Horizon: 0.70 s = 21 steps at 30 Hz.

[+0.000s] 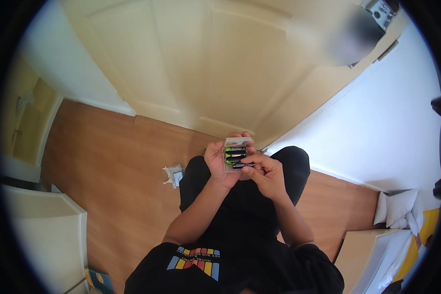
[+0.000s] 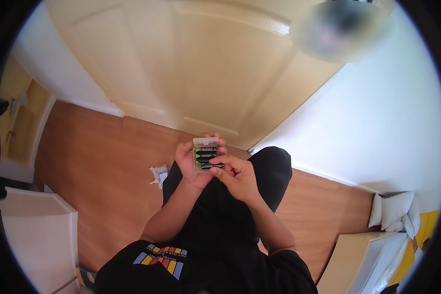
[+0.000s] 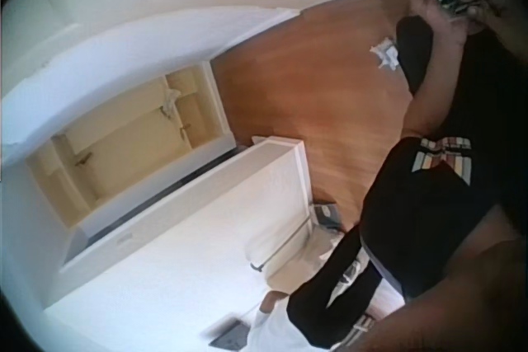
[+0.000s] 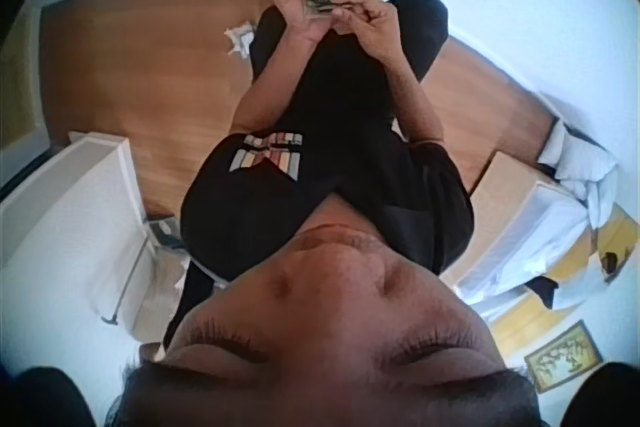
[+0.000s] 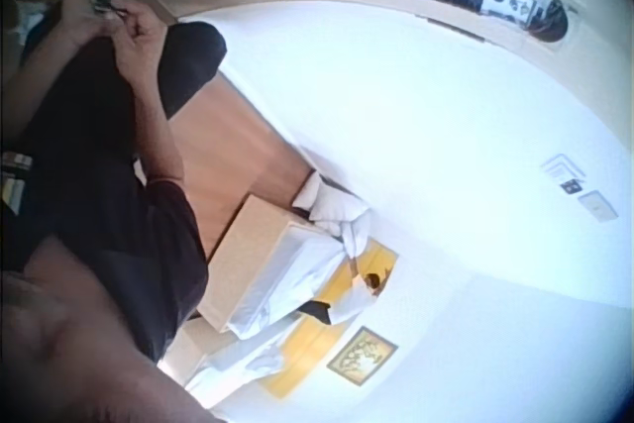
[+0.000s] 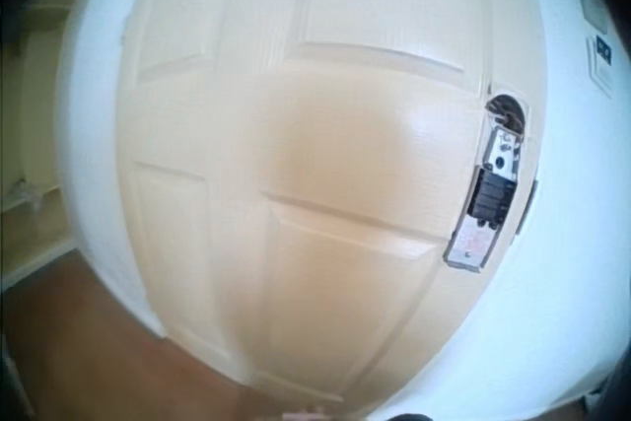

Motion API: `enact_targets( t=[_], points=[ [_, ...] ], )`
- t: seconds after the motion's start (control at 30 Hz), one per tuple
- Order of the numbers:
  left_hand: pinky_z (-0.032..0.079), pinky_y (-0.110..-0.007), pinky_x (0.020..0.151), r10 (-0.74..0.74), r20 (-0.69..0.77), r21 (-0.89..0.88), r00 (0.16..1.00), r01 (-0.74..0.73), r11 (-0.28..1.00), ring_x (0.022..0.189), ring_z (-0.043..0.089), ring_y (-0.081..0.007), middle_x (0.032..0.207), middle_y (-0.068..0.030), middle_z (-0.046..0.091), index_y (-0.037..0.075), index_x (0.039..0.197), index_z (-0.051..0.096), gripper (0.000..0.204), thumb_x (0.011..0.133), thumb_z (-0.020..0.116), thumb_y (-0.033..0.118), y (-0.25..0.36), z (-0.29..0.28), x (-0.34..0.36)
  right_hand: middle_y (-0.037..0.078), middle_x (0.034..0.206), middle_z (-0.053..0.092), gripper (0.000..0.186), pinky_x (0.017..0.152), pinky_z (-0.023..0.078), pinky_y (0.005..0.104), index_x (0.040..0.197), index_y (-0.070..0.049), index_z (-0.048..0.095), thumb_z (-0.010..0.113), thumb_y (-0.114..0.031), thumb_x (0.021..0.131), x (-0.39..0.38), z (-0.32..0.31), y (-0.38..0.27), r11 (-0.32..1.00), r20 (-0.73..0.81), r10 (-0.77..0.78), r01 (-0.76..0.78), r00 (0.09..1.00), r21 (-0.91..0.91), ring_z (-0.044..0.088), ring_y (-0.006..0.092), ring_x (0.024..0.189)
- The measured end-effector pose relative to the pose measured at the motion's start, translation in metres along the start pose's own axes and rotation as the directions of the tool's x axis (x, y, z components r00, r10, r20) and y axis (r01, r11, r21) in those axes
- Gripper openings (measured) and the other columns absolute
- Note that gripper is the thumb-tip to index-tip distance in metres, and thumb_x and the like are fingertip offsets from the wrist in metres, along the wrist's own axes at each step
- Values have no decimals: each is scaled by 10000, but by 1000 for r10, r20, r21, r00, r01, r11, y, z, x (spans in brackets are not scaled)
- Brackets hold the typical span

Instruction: The person installs a door lock by removing the handle, inserting batteries into the lock body, and reattaching the handle. They use a screwdriver to secure the handle screws and test the handle operation.

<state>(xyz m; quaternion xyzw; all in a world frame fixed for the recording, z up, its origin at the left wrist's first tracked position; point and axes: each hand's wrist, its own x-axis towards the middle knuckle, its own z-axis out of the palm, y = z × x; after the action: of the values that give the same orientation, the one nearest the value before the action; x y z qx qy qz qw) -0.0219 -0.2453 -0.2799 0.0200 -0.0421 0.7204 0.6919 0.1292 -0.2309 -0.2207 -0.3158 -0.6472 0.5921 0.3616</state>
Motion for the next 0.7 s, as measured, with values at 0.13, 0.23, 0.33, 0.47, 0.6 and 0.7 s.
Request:
enact_targets(
  t=[0.13, 0.23, 0.33, 0.47, 0.6, 0.7],
  points=[
    [538, -465, 1001, -54, -9, -88, 999, 53, 995, 1134, 586, -365, 1263, -175, 618, 21, 1133, 684, 421, 899, 646, 370, 2, -3, 4, -102, 624, 357, 236, 547, 299, 230, 1134, -61, 798, 823, -66, 900, 8, -3, 17, 998, 125, -37, 42, 991, -37, 333, 8, 586],
    [579, -496, 920, -43, -56, -113, 998, 36, 993, 1036, 666, -391, 1237, -167, 638, 25, 1136, 683, 446, 906, 583, 394, 2, -3, 6, -100, 632, 376, 237, 556, 292, 230, 1111, -65, 815, 835, -44, 876, 9, -3, 21, 988, 65, -91, 98, 994, -122, 320, 11, 583],
    [549, -457, 986, -55, -19, -72, 998, 54, 996, 1121, 590, -345, 1194, -153, 606, 13, 1022, 679, 392, 896, 648, 383, 0, -2, 6, -103, 649, 398, 183, 565, 298, 214, 1026, -50, 787, 836, -3, 856, 6, 1, 23, 999, 41, 48, -47, 998, -15, 324, 10, 590],
    [531, -448, 1025, 33, -22, 43, 999, -32, 999, 1163, 578, -324, 1163, -140, 606, 19, 840, 661, 384, 899, 643, 398, 1, -4, 6, -108, 683, 396, 259, 569, 309, 189, 980, -76, 647, 834, 35, 840, 1, 12, 28, 886, -28, 202, -170, 979, 432, 327, 3, 603],
    [472, -453, 1122, 16, 30, 69, 999, -18, 997, 1260, 551, -323, 1145, -124, 609, 51, 686, 592, 403, 906, 630, 386, 7, -15, 4, -104, 701, 385, 276, 542, 276, 195, 1028, -103, 583, 820, -60, 894, -8, 15, 33, 770, 122, 342, -352, 932, 532, 318, 7, 587],
    [438, -464, 1174, 66, 73, 257, 995, -83, 963, 1333, 535, -338, 1141, -118, 610, 70, 635, 564, 404, 925, 606, 348, 12, -23, 0, -104, 692, 380, 207, 517, 231, 216, 1025, -98, 598, 754, -227, 981, -14, 7, 36, 666, 306, 445, -539, 842, 515, 311, 13, 573]
  ],
)
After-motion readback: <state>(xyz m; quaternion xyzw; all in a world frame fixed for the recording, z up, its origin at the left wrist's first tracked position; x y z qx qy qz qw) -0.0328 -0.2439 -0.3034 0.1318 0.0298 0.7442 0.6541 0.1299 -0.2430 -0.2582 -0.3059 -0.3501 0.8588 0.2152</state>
